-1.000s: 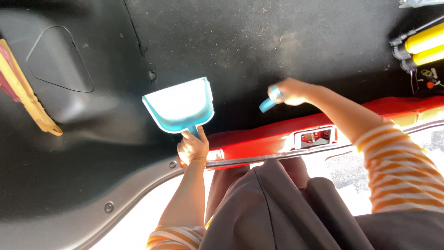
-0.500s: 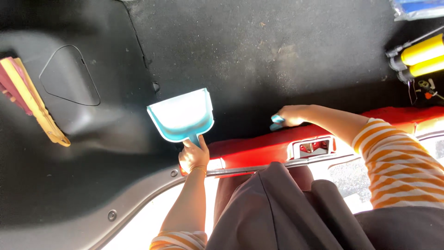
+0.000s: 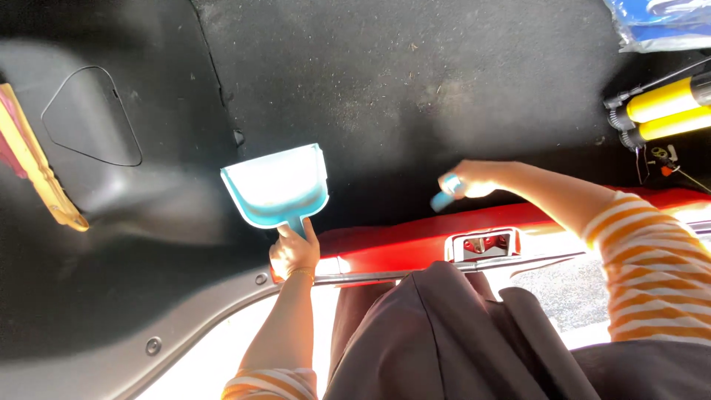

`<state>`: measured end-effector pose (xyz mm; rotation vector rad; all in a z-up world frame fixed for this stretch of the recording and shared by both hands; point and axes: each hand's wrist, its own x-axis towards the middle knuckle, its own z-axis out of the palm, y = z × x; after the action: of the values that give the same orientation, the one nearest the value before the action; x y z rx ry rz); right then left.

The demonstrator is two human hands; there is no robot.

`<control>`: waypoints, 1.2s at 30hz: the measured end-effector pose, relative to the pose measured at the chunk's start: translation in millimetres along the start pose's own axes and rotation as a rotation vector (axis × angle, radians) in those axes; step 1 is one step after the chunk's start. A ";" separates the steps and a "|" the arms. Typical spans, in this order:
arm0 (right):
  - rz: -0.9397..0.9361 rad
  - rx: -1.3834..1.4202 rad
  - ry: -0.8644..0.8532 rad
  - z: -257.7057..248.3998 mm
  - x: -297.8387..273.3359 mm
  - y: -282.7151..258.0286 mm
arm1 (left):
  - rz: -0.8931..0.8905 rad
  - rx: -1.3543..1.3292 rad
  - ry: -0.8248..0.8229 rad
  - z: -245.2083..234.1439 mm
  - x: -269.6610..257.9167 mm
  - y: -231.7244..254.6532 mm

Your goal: Cleaning out the trunk of a car by moving items and sweeping away debris with a brush and dustpan.

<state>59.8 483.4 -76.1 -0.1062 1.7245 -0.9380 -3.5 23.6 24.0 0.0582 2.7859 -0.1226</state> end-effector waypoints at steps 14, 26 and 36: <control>0.626 0.081 1.711 10.9 -27.3 68.1 | 0.007 -0.011 0.012 8.1 4.5 -0.3; 0.164 0.593 1.472 -63.6 -16.0 -127.2 | -0.036 0.068 -0.037 13.4 8.2 1.6; 0.326 0.298 1.737 -145.1 32.3 7.4 | 0.229 0.126 -0.129 32.4 29.0 6.5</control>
<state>-72.3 549.0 -95.6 1.5529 2.8784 -1.0326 -19.2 27.9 -16.9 0.3849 2.6177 -0.2352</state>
